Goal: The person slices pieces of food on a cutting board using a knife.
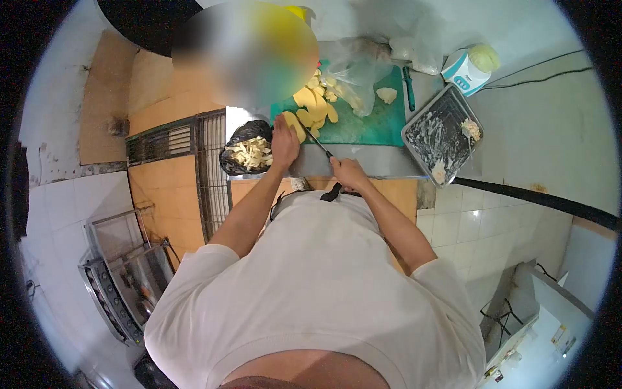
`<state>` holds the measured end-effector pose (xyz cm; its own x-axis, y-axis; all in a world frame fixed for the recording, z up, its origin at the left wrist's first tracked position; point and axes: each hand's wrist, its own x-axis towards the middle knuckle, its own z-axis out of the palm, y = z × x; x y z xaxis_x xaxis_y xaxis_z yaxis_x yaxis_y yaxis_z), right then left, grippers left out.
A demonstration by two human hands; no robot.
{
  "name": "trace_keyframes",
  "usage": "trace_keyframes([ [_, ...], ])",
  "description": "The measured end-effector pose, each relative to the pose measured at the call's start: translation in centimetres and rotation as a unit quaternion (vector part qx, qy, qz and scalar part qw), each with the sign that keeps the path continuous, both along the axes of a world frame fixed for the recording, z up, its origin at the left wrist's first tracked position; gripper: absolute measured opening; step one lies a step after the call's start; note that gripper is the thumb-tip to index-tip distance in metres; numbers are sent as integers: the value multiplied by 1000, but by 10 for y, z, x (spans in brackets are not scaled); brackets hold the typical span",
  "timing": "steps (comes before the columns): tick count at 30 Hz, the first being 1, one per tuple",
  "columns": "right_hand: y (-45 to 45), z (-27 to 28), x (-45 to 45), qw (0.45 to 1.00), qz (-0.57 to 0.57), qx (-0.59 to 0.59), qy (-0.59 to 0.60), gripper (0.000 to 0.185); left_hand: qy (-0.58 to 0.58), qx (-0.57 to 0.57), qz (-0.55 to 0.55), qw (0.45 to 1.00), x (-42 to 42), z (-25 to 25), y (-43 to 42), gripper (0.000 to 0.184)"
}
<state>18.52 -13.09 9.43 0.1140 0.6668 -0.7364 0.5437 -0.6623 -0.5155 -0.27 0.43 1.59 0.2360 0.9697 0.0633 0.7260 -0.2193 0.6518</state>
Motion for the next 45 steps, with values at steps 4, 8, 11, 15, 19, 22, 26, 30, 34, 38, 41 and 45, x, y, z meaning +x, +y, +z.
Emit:
trace_keyframes([
  [4,-8,-16,-12,986,-24,161,-45,55,-7,-46,-2,999,-3,14,-3,63],
  [8,10,19,-37,976,-83,199,1,50,0,-53,2,999,-2,12,-5,64],
  [11,15,15,-46,975,-64,213,-10,48,-16,-40,12,999,-2,-1,-7,64],
  [15,13,9,-52,976,-45,210,-20,47,-27,-50,18,998,0,1,-6,63],
  [19,8,15,-57,983,-20,181,-36,47,-31,-29,39,998,3,2,-8,61],
  [22,6,15,-61,983,-7,178,-52,47,-16,15,49,999,4,-3,-8,61],
  [26,17,14,-61,976,3,212,-50,48,-17,62,74,995,12,3,-5,59],
  [30,37,22,-60,981,2,188,-36,47,-53,66,88,993,9,-5,12,58],
  [34,41,29,-61,984,-1,176,-42,47,-56,52,87,993,8,-10,14,59],
  [38,38,18,-65,985,-7,164,-60,45,-53,34,87,994,10,-6,12,59],
  [41,41,23,-67,986,-3,160,-51,47,-61,32,75,995,8,-7,13,59],
  [45,48,30,-61,985,12,170,-37,50,-47,28,58,997,6,-7,10,59],
])
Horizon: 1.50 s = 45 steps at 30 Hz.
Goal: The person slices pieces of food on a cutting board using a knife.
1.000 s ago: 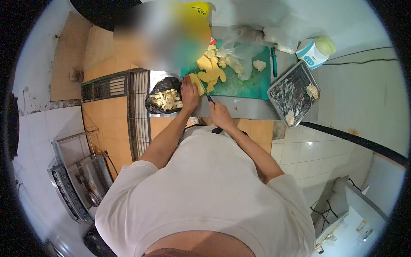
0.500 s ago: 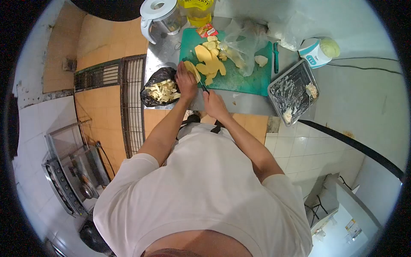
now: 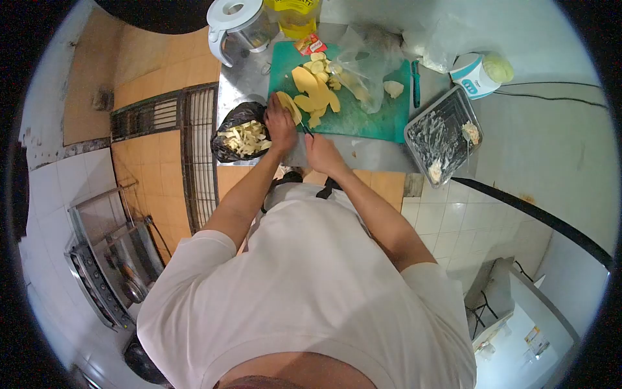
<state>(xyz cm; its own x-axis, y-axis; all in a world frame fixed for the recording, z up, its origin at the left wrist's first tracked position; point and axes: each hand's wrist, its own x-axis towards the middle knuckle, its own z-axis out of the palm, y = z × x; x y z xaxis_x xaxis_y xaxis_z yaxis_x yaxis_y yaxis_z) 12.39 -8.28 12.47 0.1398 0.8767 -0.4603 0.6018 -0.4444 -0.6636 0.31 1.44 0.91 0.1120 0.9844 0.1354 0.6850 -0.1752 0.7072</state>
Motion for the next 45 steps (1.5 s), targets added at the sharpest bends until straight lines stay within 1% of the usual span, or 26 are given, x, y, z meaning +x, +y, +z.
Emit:
trace_keyframes([
  [2,12,-3,5,1000,1,-13,8,51,2,-6,-1,1000,0,4,2,60],
  [5,26,-5,-3,1000,-4,-28,-12,52,3,-3,-7,1000,-1,-2,3,60],
  [8,46,-19,-18,999,-24,-7,-39,53,9,-11,-19,1000,-4,-4,4,62],
  [11,66,-32,-21,999,-6,-15,-29,52,11,-2,-26,1000,-6,-16,5,64],
  [12,69,-31,-23,999,-6,-18,-34,53,15,-8,-27,999,-6,-12,4,67],
  [15,75,-29,-23,999,-14,-17,-42,55,5,-17,-26,1000,-5,-5,6,67],
  [17,73,-29,-18,999,-15,-9,-39,56,12,-19,-27,999,-4,-3,6,66],
  [20,56,-31,-15,1000,-10,12,-13,51,21,-33,-24,999,-5,4,4,64],
  [23,24,-8,-13,999,-24,-11,-44,47,20,-34,-18,999,1,-1,7,63],
  [25,9,-11,-11,998,-37,-12,-53,45,15,-29,-20,999,0,4,5,62],
  [26,3,-13,-14,997,-43,-12,-54,46,17,-31,-21,999,-1,6,5,62],
  [29,-2,16,-22,998,0,27,-64,55,20,-25,-28,999,-2,5,5,61],
  [32,-10,11,-25,989,68,62,-117,65,22,-22,-32,999,-2,-2,6,60],
  [35,-10,19,-34,986,68,59,-143,71,26,-22,-28,999,-3,-5,5,60],
  [41,-13,33,-47,984,54,38,-166,71,14,-26,-50,998,-7,1,7,63],
  [45,-10,19,-54,982,48,46,-177,71,-19,-51,-69,996,-11,3,10,64],
])
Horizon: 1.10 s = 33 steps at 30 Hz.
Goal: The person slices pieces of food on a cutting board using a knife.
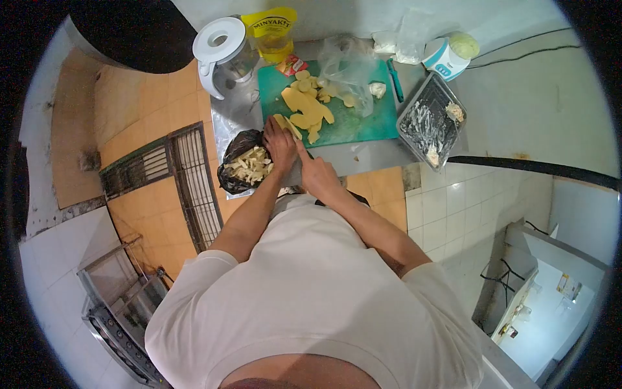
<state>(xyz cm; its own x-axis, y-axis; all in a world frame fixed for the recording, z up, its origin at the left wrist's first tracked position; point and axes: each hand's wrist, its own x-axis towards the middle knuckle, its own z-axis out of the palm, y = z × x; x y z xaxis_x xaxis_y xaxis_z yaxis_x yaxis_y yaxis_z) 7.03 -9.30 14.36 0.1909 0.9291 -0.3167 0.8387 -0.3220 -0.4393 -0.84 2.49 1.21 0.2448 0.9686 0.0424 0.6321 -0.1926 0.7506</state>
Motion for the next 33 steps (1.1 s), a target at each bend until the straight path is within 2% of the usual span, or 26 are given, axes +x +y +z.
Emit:
trace_keyframes([
  [5,5,-5,-2,1000,-5,-1,-19,69,-8,-17,-23,1000,-3,2,1,67],
  [10,16,32,-8,995,12,-29,-90,66,1,-32,-25,999,-3,4,4,67],
  [14,23,32,-9,993,30,-16,-113,64,6,-39,-24,999,-3,11,3,67],
  [23,70,65,13,982,78,-152,-77,60,18,-12,-41,999,-7,-5,5,66],
  [29,99,53,40,980,122,-156,-30,55,-1,-21,-38,999,-6,-3,5,68],
  [33,107,76,44,976,141,-160,-41,51,2,-42,-40,998,-7,2,5,68],
])
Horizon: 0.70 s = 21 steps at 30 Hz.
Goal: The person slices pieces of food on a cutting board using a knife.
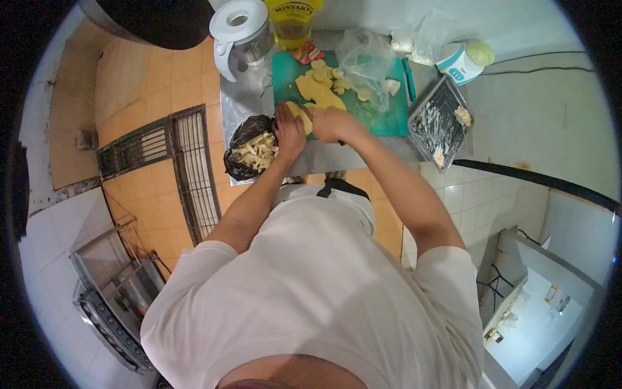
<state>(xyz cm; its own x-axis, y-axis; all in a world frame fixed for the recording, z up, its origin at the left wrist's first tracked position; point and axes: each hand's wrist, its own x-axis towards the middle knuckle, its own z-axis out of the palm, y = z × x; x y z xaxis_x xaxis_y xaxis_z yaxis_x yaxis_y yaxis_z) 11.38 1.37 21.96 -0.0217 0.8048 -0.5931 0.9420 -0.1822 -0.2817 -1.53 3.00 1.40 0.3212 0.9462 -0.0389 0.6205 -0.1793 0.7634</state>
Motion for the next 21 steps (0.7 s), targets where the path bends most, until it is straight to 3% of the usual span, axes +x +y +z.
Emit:
trace_keyframes([
  [2,10,15,8,1000,10,-29,1,49,-1,-7,5,1000,2,-2,2,68],
  [5,4,-2,25,997,53,57,-28,49,-11,-5,-2,1000,-2,2,0,68],
  [8,-15,17,9,996,3,72,-52,51,-12,-6,1,1000,-1,-1,0,69],
  [14,-62,-8,-16,991,-14,115,-65,63,-18,-32,-1,999,-2,7,0,69],
  [21,-96,-38,-19,986,-33,148,-63,64,-4,-35,-7,999,-3,6,-1,70],
])
